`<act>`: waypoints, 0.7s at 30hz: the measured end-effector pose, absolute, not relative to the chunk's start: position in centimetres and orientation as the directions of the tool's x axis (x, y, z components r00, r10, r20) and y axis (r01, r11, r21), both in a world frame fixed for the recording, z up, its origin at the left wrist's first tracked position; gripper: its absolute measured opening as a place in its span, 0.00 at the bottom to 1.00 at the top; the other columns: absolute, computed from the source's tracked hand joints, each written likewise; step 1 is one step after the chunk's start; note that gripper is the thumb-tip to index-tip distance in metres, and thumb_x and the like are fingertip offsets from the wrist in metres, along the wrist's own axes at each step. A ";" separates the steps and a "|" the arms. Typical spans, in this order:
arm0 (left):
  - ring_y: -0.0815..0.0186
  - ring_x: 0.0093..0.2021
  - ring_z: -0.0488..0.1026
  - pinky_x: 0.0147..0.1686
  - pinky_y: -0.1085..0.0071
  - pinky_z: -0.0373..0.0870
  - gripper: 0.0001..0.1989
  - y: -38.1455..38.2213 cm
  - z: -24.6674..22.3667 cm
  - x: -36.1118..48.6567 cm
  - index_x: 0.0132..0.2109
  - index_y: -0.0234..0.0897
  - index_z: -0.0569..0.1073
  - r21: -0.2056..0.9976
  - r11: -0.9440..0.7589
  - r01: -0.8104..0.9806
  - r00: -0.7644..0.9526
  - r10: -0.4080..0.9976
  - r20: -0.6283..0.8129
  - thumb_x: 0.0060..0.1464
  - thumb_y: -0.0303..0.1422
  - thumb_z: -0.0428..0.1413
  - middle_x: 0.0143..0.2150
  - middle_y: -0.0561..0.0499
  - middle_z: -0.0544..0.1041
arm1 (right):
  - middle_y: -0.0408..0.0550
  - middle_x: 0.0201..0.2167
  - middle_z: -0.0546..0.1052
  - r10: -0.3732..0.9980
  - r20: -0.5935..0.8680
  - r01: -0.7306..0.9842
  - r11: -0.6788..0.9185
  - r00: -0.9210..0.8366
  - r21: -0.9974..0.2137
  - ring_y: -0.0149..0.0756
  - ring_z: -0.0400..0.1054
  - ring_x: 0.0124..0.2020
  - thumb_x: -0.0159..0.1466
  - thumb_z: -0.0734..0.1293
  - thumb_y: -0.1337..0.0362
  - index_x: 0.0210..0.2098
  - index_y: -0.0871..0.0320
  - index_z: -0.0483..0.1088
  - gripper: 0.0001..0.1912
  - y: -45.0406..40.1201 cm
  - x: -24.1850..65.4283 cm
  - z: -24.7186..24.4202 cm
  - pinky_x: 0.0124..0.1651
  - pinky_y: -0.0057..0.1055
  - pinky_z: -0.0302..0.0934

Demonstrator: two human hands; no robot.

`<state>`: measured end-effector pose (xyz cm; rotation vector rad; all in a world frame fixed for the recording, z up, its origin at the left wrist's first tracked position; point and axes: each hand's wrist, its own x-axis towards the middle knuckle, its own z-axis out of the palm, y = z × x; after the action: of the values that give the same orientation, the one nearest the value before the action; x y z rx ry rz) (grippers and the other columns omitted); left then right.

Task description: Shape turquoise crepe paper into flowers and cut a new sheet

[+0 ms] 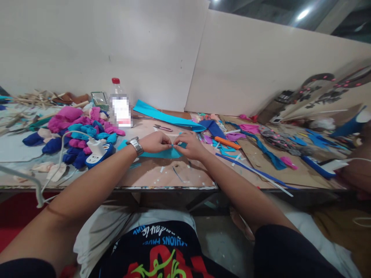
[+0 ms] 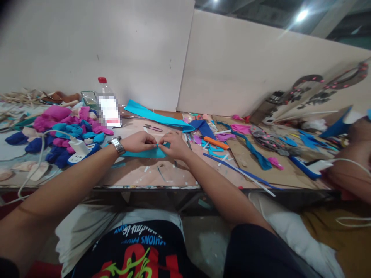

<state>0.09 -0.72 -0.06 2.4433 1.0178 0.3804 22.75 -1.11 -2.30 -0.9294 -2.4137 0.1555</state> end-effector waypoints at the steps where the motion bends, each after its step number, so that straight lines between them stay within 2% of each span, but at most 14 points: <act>1: 0.69 0.25 0.61 0.28 0.70 0.53 0.18 -0.7 -0.1 0.1 0.36 0.34 0.80 0.515 -0.618 0.594 0.687 0.723 0.076 0.58 0.44 0.53 0.25 0.52 0.73 | 0.47 0.36 0.82 0.650 0.451 0.591 0.755 -0.612 -0.286 0.44 0.70 0.47 0.65 0.69 0.60 0.33 0.54 0.76 0.07 -1.2 22.7 -2.3 0.54 0.44 0.47; 9: 0.69 0.25 0.61 0.27 0.70 0.52 0.19 -0.6 -0.5 0.2 0.33 0.34 0.78 0.533 -0.608 0.589 0.673 0.734 0.094 0.58 0.46 0.53 0.23 0.53 0.71 | 0.48 0.37 0.82 0.641 0.477 0.604 0.755 -0.601 -0.254 0.46 0.68 0.49 0.65 0.70 0.61 0.34 0.54 0.78 0.05 -1.4 22.7 -2.1 0.54 0.47 0.46; 16: 0.69 0.24 0.61 0.27 0.70 0.53 0.19 -0.6 -0.6 0.3 0.33 0.34 0.77 0.493 -0.641 0.589 0.674 0.726 0.138 0.60 0.44 0.52 0.22 0.53 0.70 | 0.48 0.43 0.81 0.625 0.527 0.619 0.755 -0.576 -0.219 0.47 0.64 0.51 0.65 0.70 0.59 0.35 0.52 0.79 0.06 -1.5 22.7 -2.0 0.55 0.48 0.46; 21: 0.69 0.24 0.61 0.27 0.69 0.52 0.17 -0.8 -0.5 0.4 0.31 0.34 0.76 0.473 -0.642 0.603 0.669 0.730 0.139 0.59 0.42 0.53 0.22 0.53 0.69 | 0.48 0.42 0.82 0.629 0.520 0.618 0.754 -0.578 -0.225 0.47 0.64 0.52 0.64 0.69 0.61 0.33 0.53 0.77 0.05 -1.5 22.6 -2.0 0.56 0.49 0.46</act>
<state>0.40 -0.76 -0.51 2.4959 1.0465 0.4507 22.64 -1.51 -2.02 -0.9328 -2.3621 0.0249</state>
